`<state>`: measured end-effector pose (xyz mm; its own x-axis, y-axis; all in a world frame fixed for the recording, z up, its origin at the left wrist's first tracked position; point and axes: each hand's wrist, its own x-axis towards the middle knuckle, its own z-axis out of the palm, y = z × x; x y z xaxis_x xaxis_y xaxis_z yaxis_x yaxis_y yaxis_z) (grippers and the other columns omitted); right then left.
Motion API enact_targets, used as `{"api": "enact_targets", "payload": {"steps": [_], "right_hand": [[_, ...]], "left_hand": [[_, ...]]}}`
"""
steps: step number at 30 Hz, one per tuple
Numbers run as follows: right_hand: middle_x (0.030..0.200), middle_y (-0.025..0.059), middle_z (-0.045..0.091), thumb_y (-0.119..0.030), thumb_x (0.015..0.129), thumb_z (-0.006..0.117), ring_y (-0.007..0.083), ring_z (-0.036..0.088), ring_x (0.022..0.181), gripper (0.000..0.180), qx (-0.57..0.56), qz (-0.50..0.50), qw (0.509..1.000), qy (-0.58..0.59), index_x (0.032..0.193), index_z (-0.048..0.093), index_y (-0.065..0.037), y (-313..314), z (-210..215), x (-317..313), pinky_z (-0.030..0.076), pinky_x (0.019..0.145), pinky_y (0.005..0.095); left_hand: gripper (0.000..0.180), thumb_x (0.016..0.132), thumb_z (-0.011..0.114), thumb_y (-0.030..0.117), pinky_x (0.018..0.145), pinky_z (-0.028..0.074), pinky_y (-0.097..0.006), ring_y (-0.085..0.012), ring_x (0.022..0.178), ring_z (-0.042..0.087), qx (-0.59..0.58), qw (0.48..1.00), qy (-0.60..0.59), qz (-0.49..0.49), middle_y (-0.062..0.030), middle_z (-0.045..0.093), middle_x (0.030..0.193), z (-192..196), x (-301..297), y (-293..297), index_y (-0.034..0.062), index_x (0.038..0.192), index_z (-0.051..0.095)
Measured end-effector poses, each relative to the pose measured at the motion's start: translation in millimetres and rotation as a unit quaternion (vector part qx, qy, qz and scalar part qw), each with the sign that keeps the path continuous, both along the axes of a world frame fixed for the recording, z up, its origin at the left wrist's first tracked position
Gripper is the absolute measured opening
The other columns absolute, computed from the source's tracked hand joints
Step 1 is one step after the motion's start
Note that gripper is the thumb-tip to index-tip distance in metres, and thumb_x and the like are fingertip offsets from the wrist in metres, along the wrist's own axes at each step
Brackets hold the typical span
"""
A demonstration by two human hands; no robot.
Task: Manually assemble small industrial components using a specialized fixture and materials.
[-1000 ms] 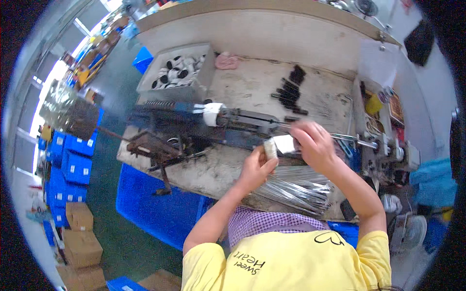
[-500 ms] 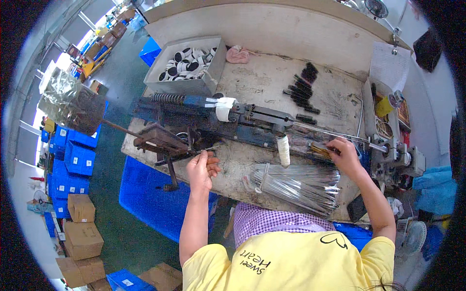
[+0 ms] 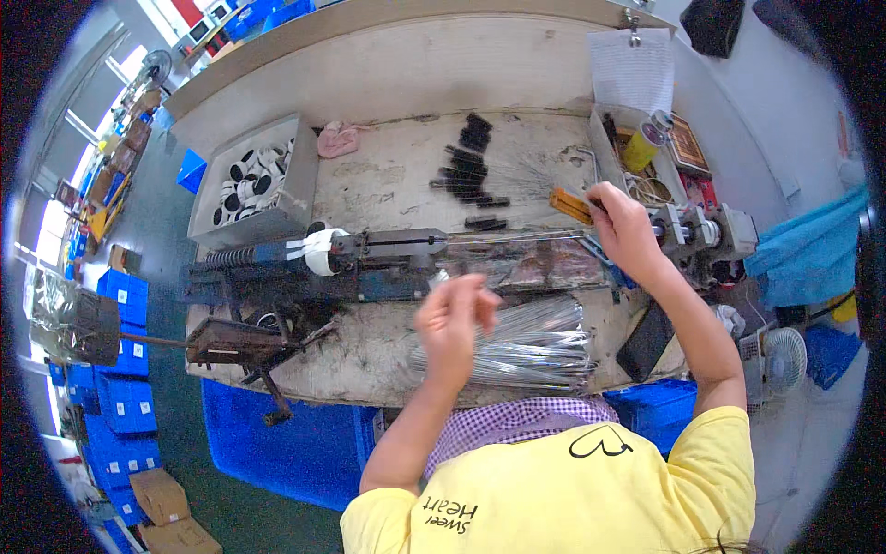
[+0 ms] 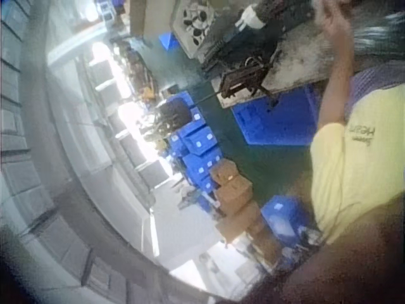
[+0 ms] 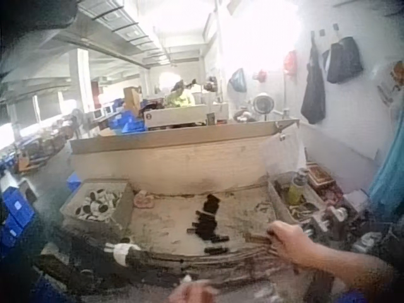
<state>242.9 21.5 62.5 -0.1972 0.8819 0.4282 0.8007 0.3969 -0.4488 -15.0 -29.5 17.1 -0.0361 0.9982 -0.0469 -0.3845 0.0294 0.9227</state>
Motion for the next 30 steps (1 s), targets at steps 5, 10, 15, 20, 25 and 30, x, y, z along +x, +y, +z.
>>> {"api": "enact_targets", "payload": {"steps": [5, 10, 15, 20, 25, 30], "right_hand": [[0.071, 0.0111, 0.059, 0.000, 0.089, 0.058, 0.0171, 0.061, 0.061, 0.003, -0.058, 0.036, 0.989, 0.128, 0.091, 0.055, -0.001, 5.8, -4.4, 6.9, 0.047, 0.057, 0.0292], [0.071, 0.0124, 0.059, -0.001, 0.088, 0.058, 0.0203, 0.062, 0.062, 0.004, -0.171, 0.044, 0.963, 0.205, 0.091, 0.055, 0.000, 14.7, -7.8, 8.1, 0.048, 0.059, 0.0318], [0.080, 0.0206, 0.061, -0.005, 0.081, 0.063, 0.0402, 0.061, 0.079, 0.011, -0.062, 0.071, 0.994, 0.060, 0.089, 0.058, 0.001, 40.5, -18.4, -33.7, 0.049, 0.067, 0.0421], [0.069, 0.0128, 0.060, -0.005, 0.079, 0.067, 0.0190, 0.065, 0.069, 0.012, -0.161, 0.170, 0.972, 0.021, 0.088, 0.061, 0.001, 54.5, -8.4, -67.7, 0.050, 0.064, 0.0368], [0.068, 0.0051, 0.063, -0.012, 0.083, 0.069, 0.0098, 0.060, 0.062, 0.014, -0.339, 0.156, 0.916, 0.147, 0.085, 0.065, 0.002, 60.7, -8.8, -59.1, 0.046, 0.057, 0.0262], [0.069, 0.0017, 0.063, -0.013, 0.087, 0.068, 0.0060, 0.055, 0.060, 0.015, -0.426, 0.115, 0.855, 0.272, 0.089, 0.067, 0.002, 58.5, -10.0, -59.9, 0.045, 0.057, 0.0223]], "left_hand": [[0.019, 0.095, 0.057, 0.020, 0.045, 0.041, -0.022, -0.0085, 0.050, 0.055, 0.000, 0.984, 0.052, -0.170, -0.0051, 0.063, 0.066, -17.5, 71.4, 36.9, 0.0030, 0.090, 0.065], [0.018, 0.092, 0.058, 0.020, 0.041, 0.042, -0.024, -0.0114, 0.049, 0.057, -0.123, 0.984, -0.105, -0.078, -0.0053, 0.063, 0.064, -23.1, 60.0, 48.1, 0.0038, 0.087, 0.063], [0.022, 0.099, 0.050, 0.017, 0.038, 0.044, -0.026, -0.0185, 0.050, 0.063, -0.081, 0.995, 0.057, -0.010, -0.0091, 0.064, 0.066, -10.5, 37.8, 35.4, -0.0006, 0.092, 0.060], [0.024, 0.100, 0.050, 0.018, 0.037, 0.046, -0.028, -0.0202, 0.050, 0.064, -0.125, 0.992, 0.029, -0.010, -0.0110, 0.063, 0.067, -1.1, 28.0, 35.3, -0.0015, 0.090, 0.059], [0.027, 0.100, 0.051, 0.024, 0.039, 0.052, -0.031, -0.0236, 0.050, 0.064, -0.136, 0.990, -0.006, -0.020, -0.0132, 0.064, 0.068, 0.0, 19.3, 35.7, -0.0017, 0.092, 0.058], [0.025, 0.098, 0.054, 0.019, 0.088, 0.056, -0.044, -0.0319, 0.104, 0.064, -0.147, 0.953, -0.218, -0.148, -0.0169, 0.064, 0.106, -2.4, 18.9, 34.7, -0.0019, 0.111, 0.054]]}}
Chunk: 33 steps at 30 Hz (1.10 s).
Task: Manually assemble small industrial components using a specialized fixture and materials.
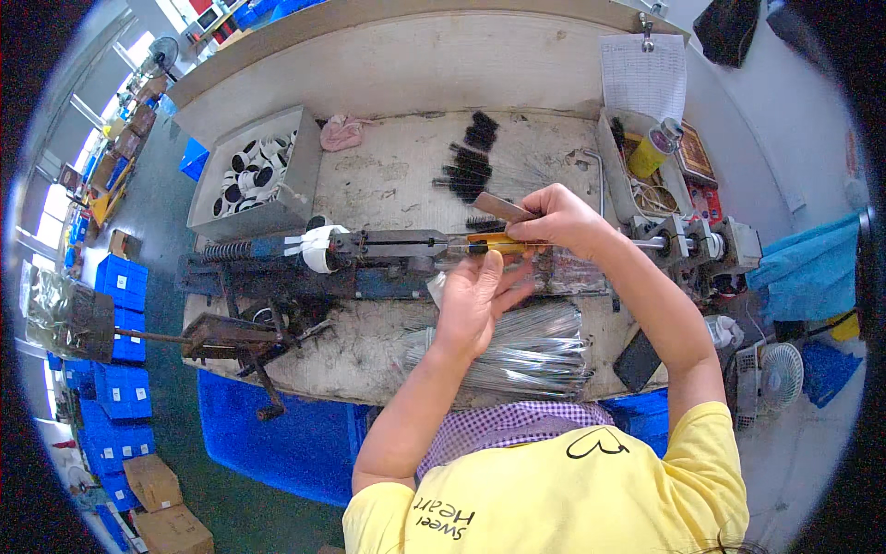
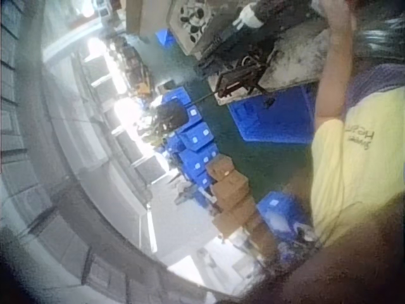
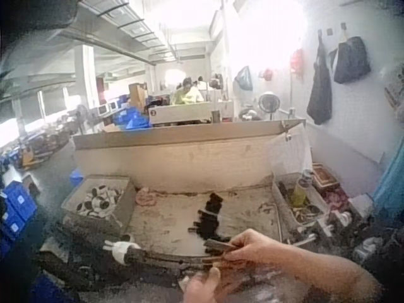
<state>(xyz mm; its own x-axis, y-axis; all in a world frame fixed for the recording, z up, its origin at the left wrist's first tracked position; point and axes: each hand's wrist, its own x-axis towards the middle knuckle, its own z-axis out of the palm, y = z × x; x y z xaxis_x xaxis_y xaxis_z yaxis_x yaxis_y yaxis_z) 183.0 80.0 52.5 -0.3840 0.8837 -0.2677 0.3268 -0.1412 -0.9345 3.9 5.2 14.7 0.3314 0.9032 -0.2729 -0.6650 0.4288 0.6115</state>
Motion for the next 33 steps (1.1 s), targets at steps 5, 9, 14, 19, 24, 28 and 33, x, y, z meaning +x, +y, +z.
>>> {"api": "enact_targets", "payload": {"steps": [5, 9, 14, 19, 24, 28, 33], "right_hand": [[0.081, 0.0014, 0.064, -0.013, 0.097, 0.055, 0.0042, 0.054, 0.067, 0.018, 0.269, -0.143, 0.949, -0.086, 0.097, 0.065, 0.001, -22.4, 0.2, 17.2, 0.045, 0.057, 0.0218], [0.087, 0.0031, 0.065, -0.011, 0.098, 0.051, 0.0056, 0.054, 0.067, 0.016, 0.266, -0.248, 0.931, -0.038, 0.095, 0.063, 0.000, -47.2, 12.7, 24.2, 0.045, 0.059, 0.0217], [0.091, 0.0096, 0.067, 0.000, 0.084, 0.064, 0.0168, 0.059, 0.070, 0.005, 0.466, -0.124, 0.873, -0.071, 0.088, 0.063, -0.001, -68.0, 12.9, 10.6, 0.050, 0.065, 0.0288], [0.084, 0.0084, 0.061, 0.000, 0.072, 0.071, 0.0248, 0.060, 0.077, 0.016, 0.484, -0.024, 0.870, -0.091, 0.086, 0.067, -0.006, -72.1, 2.7, -22.9, 0.048, 0.067, 0.0345], [0.075, 0.0040, 0.055, -0.007, 0.066, 0.073, 0.0253, 0.055, 0.072, 0.016, 0.583, -0.070, 0.782, -0.206, 0.081, 0.067, -0.010, -57.4, -12.8, -34.4, 0.043, 0.067, 0.0375], [0.074, 0.0037, 0.054, -0.007, 0.067, 0.071, 0.0255, 0.055, 0.072, 0.016, 0.553, -0.089, 0.813, -0.159, 0.081, 0.066, -0.010, -59.5, -8.7, -30.4, 0.043, 0.067, 0.0380], [0.074, 0.0032, 0.053, -0.006, 0.065, 0.069, 0.0253, 0.055, 0.073, 0.019, 0.578, -0.078, 0.789, -0.193, 0.083, 0.066, -0.010, -54.1, -5.7, -20.0, 0.043, 0.067, 0.0383]], "left_hand": [[0.031, 0.094, 0.055, 0.004, 0.108, 0.040, -0.049, -0.0352, 0.127, 0.047, -0.012, 0.985, -0.175, -0.003, -0.0168, 0.052, 0.128, -2.6, -9.8, -3.7, -0.0009, 0.123, 0.045], [0.047, 0.090, 0.055, -0.007, 0.110, 0.037, -0.048, -0.0361, 0.129, 0.044, -0.010, 0.983, -0.182, -0.002, -0.0165, 0.045, 0.135, -2.8, -8.9, -8.0, 0.0007, 0.132, 0.035], [0.055, 0.086, 0.056, -0.011, 0.111, 0.036, -0.046, -0.0342, 0.133, 0.039, -0.024, 0.980, -0.197, 0.003, -0.0156, 0.044, 0.137, -9.7, -14.8, -5.6, 0.0019, 0.135, 0.034], [0.057, 0.087, 0.050, -0.013, 0.109, 0.038, -0.041, -0.0264, 0.131, 0.042, 0.004, 0.975, -0.222, 0.002, -0.0114, 0.043, 0.138, -16.2, -8.7, -5.1, 0.0064, 0.139, 0.034], [0.057, 0.090, 0.045, -0.013, 0.106, 0.041, -0.036, -0.0221, 0.126, 0.046, 0.001, 0.979, -0.200, 0.035, -0.0083, 0.044, 0.137, -19.2, -0.8, -8.9, 0.0132, 0.140, 0.035], [0.058, 0.090, 0.043, -0.014, 0.104, 0.044, -0.035, -0.0212, 0.124, 0.048, 0.017, 0.981, -0.191, 0.033, -0.0060, 0.044, 0.138, -11.6, -1.7, -6.2, 0.0164, 0.140, 0.036], [0.058, 0.091, 0.043, -0.014, 0.102, 0.045, -0.033, -0.0200, 0.123, 0.049, 0.004, 0.985, -0.167, 0.040, -0.0052, 0.044, 0.140, -8.1, -0.9, -7.0, 0.0168, 0.140, 0.037]]}}
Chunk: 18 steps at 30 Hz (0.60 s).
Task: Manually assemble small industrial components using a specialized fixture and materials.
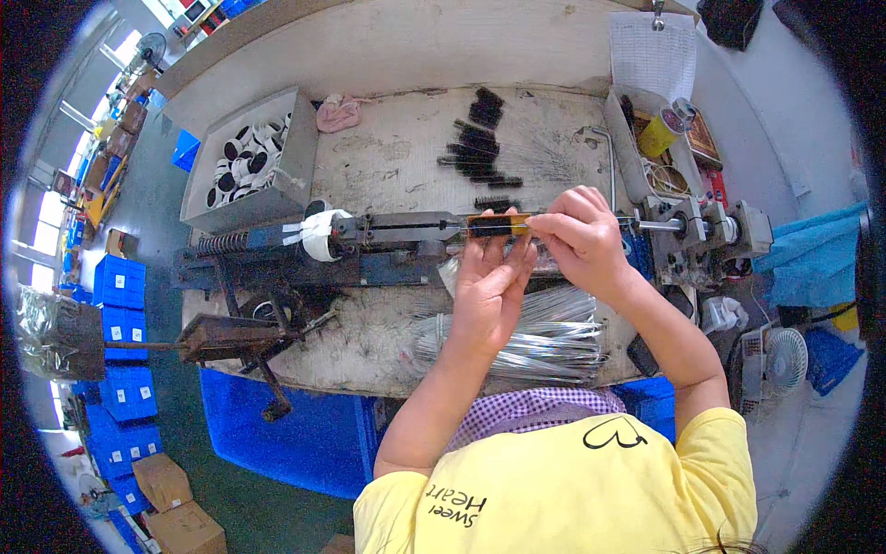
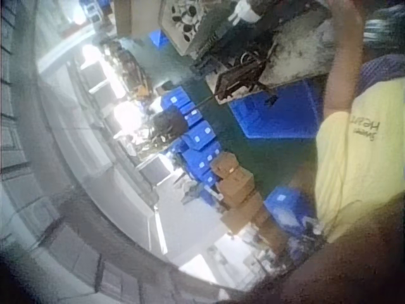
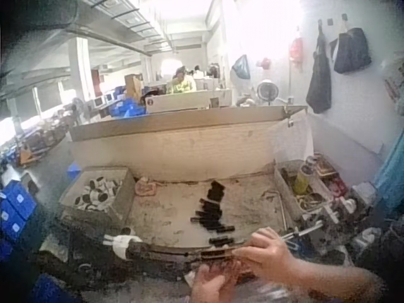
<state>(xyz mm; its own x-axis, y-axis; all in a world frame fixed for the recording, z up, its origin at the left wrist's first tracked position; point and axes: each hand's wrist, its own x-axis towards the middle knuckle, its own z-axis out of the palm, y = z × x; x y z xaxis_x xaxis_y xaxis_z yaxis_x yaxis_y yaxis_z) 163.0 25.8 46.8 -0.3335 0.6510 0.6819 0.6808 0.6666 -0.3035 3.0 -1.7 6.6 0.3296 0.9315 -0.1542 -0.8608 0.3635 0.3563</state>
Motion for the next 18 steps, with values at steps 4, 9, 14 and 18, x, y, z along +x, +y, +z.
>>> {"api": "enact_targets", "payload": {"steps": [4, 9, 14, 18], "right_hand": [[0.074, 0.0036, 0.054, -0.005, 0.064, 0.072, 0.0246, 0.055, 0.071, 0.021, 0.004, 0.003, 0.999, -0.041, 0.085, 0.068, -0.009, 2.0, 3.3, -1.2, 0.043, 0.067, 0.0368], [0.075, 0.0026, 0.053, -0.004, 0.061, 0.070, 0.0235, 0.056, 0.075, 0.022, 0.013, -0.010, 0.999, -0.044, 0.083, 0.067, -0.010, -4.5, 3.2, 9.3, 0.044, 0.071, 0.0373], [0.076, 0.0025, 0.054, -0.005, 0.060, 0.068, 0.0229, 0.056, 0.076, 0.021, 0.023, -0.011, 0.999, -0.043, 0.080, 0.066, -0.010, -3.5, 3.5, 2.8, 0.044, 0.072, 0.0371], [0.075, 0.0028, 0.054, -0.006, 0.060, 0.066, 0.0235, 0.056, 0.076, 0.019, 0.033, -0.006, 0.998, -0.057, 0.079, 0.065, -0.009, -0.9, 3.0, -2.5, 0.045, 0.074, 0.0376]], "left_hand": [[0.052, 0.091, 0.043, -0.015, 0.107, 0.043, -0.039, -0.0242, 0.128, 0.047, -0.007, 1.000, 0.000, 0.022, -0.0087, 0.047, 0.139, -5.4, 3.2, 1.1, 0.0130, 0.135, 0.043], [0.051, 0.091, 0.042, -0.015, 0.107, 0.043, -0.040, -0.0235, 0.127, 0.047, 0.000, 0.999, 0.024, 0.024, -0.0085, 0.047, 0.140, -3.3, 1.2, 0.1, 0.0127, 0.135, 0.043], [0.049, 0.092, 0.044, -0.012, 0.107, 0.043, -0.038, -0.0236, 0.127, 0.048, -0.002, 0.999, 0.033, 0.026, -0.0081, 0.047, 0.139, -0.2, 1.5, -0.7, 0.0126, 0.134, 0.043], [0.056, 0.090, 0.042, -0.015, 0.105, 0.044, -0.032, -0.0203, 0.125, 0.049, -0.008, 1.000, 0.021, 0.020, -0.0074, 0.045, 0.140, -0.6, 2.5, 0.7, 0.0145, 0.137, 0.040]]}}
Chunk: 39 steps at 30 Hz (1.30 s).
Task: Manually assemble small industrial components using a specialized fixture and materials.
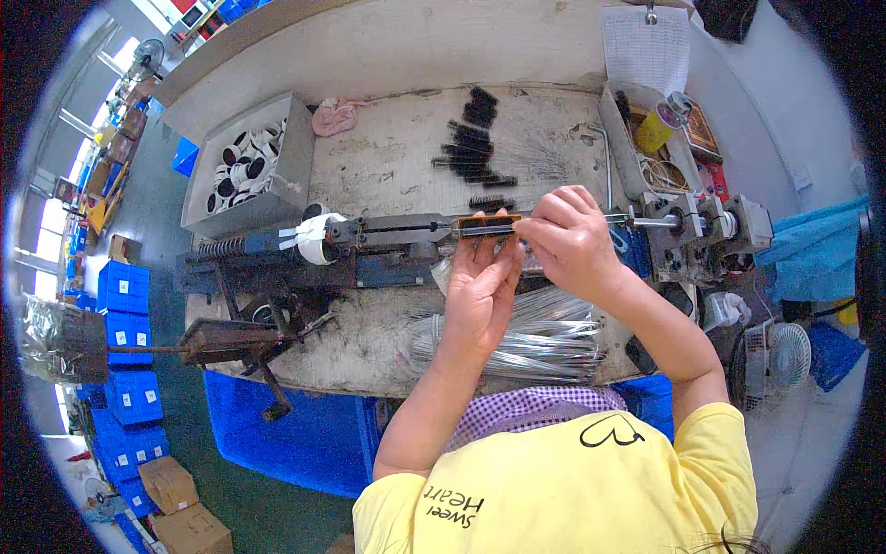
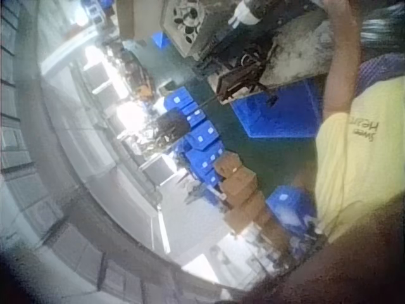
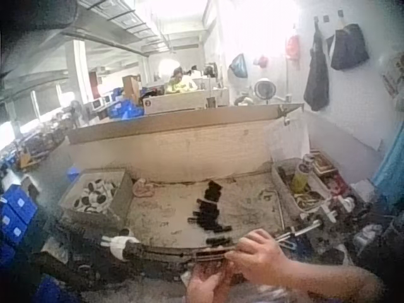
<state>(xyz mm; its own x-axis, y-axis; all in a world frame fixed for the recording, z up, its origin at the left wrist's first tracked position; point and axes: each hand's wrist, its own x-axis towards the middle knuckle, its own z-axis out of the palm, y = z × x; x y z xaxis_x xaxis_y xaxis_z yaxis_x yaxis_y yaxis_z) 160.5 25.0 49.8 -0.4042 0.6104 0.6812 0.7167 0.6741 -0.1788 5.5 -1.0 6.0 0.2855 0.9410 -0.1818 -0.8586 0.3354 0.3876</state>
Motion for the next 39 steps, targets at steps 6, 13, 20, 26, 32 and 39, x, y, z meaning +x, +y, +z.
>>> {"api": "enact_targets", "payload": {"steps": [6, 13, 20, 26, 32, 39], "right_hand": [[0.076, 0.0038, 0.053, -0.007, 0.061, 0.065, 0.0238, 0.056, 0.077, 0.018, -0.005, -0.002, 1.000, -0.002, 0.079, 0.065, -0.009, -0.7, -2.1, 0.3, 0.044, 0.075, 0.0376], [0.080, 0.0069, 0.054, -0.004, 0.067, 0.063, 0.0262, 0.057, 0.080, 0.017, -0.029, 0.011, 0.999, -0.016, 0.084, 0.063, -0.007, -2.0, 3.1, 4.8, 0.044, 0.077, 0.0385], [0.097, 0.0149, 0.062, 0.003, 0.073, 0.062, 0.0344, 0.060, 0.085, 0.031, -0.098, -0.003, 0.992, 0.085, 0.102, 0.055, -0.003, -0.5, 7.3, 21.1, 0.050, 0.076, 0.0406], [0.082, 0.0079, 0.064, -0.006, 0.067, 0.070, 0.0282, 0.061, 0.082, 0.028, -0.107, 0.006, 0.994, -0.009, 0.094, 0.061, -0.005, -3.5, -1.4, 35.7, 0.050, 0.074, 0.0379], [0.085, 0.0042, 0.066, -0.012, 0.069, 0.066, 0.0232, 0.063, 0.084, 0.019, -0.054, 0.013, 0.997, -0.053, 0.088, 0.064, -0.008, -11.5, -9.0, 35.3, 0.050, 0.076, 0.0368], [0.095, 0.0046, 0.069, -0.011, 0.073, 0.064, 0.0239, 0.065, 0.089, 0.026, 0.052, -0.006, 0.998, -0.023, 0.099, 0.064, -0.007, -24.1, -1.2, 33.7, 0.052, 0.078, 0.0380]], "left_hand": [[0.052, 0.092, 0.043, -0.013, 0.106, 0.044, -0.032, -0.0202, 0.126, 0.048, 0.011, 1.000, 0.001, -0.008, -0.0073, 0.046, 0.138, -0.7, -1.6, -0.9, 0.0145, 0.136, 0.040], [0.054, 0.090, 0.043, -0.015, 0.106, 0.043, -0.033, -0.0207, 0.126, 0.047, 0.018, 1.000, 0.004, -0.004, -0.0077, 0.046, 0.137, 0.6, -1.1, -0.9, 0.0139, 0.136, 0.040], [0.061, 0.085, 0.048, -0.017, 0.108, 0.041, -0.041, -0.0261, 0.130, 0.043, 0.036, 0.999, -0.011, 0.001, -0.0114, 0.043, 0.137, -3.4, -2.1, 0.8, 0.0106, 0.137, 0.032], [0.056, 0.087, 0.048, -0.015, 0.105, 0.043, -0.039, -0.0266, 0.127, 0.047, 0.022, 0.999, 0.035, 0.006, -0.0130, 0.047, 0.134, 3.0, -3.9, -3.2, 0.0108, 0.135, 0.034], [0.053, 0.088, 0.049, -0.012, 0.099, 0.046, -0.035, -0.0266, 0.126, 0.049, 0.024, 0.999, 0.034, -0.015, -0.0130, 0.049, 0.132, -0.2, -7.2, -3.9, 0.0097, 0.134, 0.035], [0.056, 0.090, 0.049, -0.011, 0.111, 0.035, -0.040, -0.0271, 0.130, 0.044, 0.036, 0.997, 0.051, -0.037, -0.0148, 0.046, 0.135, 13.5, -14.1, -1.0, 0.0080, 0.139, 0.031]]}}
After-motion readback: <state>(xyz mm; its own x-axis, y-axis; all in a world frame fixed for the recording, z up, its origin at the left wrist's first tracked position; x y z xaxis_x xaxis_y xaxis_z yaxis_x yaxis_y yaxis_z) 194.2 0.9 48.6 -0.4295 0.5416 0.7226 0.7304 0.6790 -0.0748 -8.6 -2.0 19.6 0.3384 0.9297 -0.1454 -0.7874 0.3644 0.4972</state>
